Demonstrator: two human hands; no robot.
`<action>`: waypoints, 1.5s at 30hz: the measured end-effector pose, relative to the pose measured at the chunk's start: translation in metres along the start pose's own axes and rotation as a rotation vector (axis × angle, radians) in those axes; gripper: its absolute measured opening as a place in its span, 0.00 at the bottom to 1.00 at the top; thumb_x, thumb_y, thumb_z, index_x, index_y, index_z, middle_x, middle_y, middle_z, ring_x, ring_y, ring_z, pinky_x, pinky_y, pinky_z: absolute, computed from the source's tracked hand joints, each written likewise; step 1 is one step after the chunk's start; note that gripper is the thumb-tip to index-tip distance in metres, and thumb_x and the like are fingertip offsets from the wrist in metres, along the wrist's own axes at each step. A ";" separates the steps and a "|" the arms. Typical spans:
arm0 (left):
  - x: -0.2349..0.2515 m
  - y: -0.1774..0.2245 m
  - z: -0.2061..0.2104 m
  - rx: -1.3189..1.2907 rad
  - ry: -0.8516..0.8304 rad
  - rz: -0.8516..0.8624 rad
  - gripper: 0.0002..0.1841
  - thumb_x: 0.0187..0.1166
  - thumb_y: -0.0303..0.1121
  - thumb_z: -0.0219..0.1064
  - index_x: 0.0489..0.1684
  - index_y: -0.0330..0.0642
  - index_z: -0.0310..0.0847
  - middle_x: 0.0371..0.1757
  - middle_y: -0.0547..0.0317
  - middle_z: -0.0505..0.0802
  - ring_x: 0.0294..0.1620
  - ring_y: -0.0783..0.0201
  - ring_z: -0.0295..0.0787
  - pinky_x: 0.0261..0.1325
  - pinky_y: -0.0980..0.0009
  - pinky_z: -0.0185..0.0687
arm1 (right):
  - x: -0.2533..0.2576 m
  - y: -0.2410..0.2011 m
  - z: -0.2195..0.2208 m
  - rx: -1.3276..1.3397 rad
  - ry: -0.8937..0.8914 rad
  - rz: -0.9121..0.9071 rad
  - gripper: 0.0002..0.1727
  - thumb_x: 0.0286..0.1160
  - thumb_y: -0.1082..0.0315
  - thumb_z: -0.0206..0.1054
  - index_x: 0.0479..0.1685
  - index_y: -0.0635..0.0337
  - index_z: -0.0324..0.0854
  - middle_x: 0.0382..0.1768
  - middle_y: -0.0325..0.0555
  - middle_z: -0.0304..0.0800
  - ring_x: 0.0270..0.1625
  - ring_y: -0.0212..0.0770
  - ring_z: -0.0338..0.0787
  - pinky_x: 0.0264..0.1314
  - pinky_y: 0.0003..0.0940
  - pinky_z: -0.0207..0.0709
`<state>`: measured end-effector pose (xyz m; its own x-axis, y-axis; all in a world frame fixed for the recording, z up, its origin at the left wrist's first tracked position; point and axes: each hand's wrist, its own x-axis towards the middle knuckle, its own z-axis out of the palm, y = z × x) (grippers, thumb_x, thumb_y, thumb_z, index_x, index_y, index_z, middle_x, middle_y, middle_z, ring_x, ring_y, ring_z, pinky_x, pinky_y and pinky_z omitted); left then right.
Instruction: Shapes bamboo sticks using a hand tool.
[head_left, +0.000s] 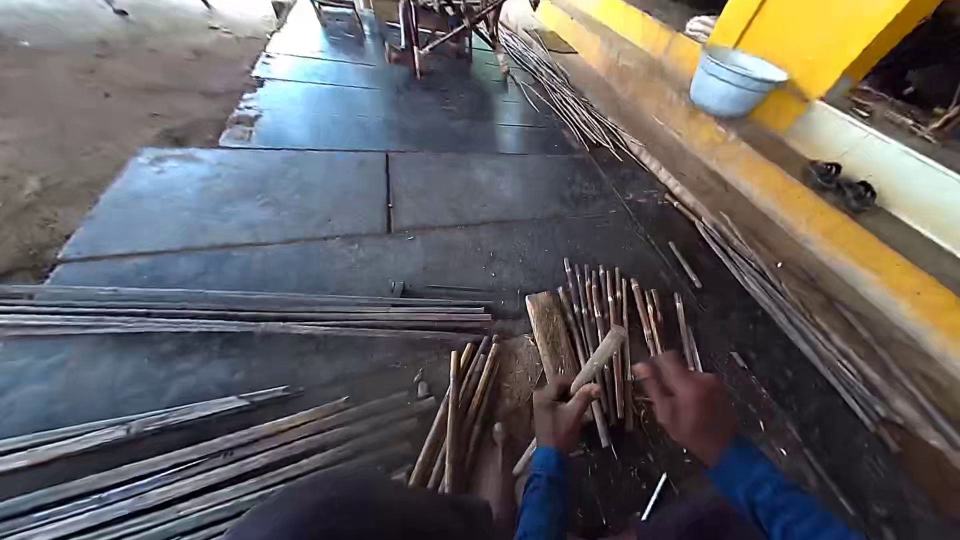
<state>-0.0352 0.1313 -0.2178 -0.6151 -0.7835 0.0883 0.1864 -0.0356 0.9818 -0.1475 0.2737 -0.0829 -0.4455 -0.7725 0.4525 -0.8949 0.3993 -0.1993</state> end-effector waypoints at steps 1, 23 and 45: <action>0.000 0.001 0.000 -0.011 -0.029 -0.023 0.19 0.65 0.48 0.81 0.34 0.38 0.93 0.20 0.62 0.92 0.17 0.70 0.85 0.24 0.69 0.85 | -0.005 0.004 0.007 -0.037 -0.032 -0.043 0.25 0.87 0.44 0.56 0.33 0.55 0.85 0.15 0.40 0.83 0.15 0.41 0.85 0.14 0.46 0.78; 0.011 0.004 0.007 0.001 -0.024 -0.051 0.19 0.66 0.50 0.81 0.33 0.41 0.94 0.20 0.63 0.91 0.16 0.70 0.84 0.24 0.68 0.85 | 0.012 0.008 -0.013 0.040 0.133 0.064 0.23 0.88 0.46 0.57 0.36 0.54 0.86 0.17 0.35 0.82 0.16 0.35 0.82 0.15 0.39 0.77; 0.005 -0.010 0.009 0.019 -0.145 -0.065 0.22 0.64 0.54 0.82 0.33 0.42 0.94 0.22 0.62 0.93 0.20 0.69 0.87 0.27 0.67 0.88 | -0.015 0.007 0.005 0.143 0.081 0.134 0.23 0.90 0.48 0.56 0.39 0.58 0.84 0.20 0.37 0.83 0.20 0.35 0.84 0.21 0.37 0.83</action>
<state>-0.0469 0.1336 -0.2261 -0.7298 -0.6821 0.0462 0.1284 -0.0704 0.9892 -0.1470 0.2858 -0.0956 -0.5626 -0.6724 0.4810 -0.8248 0.4172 -0.3815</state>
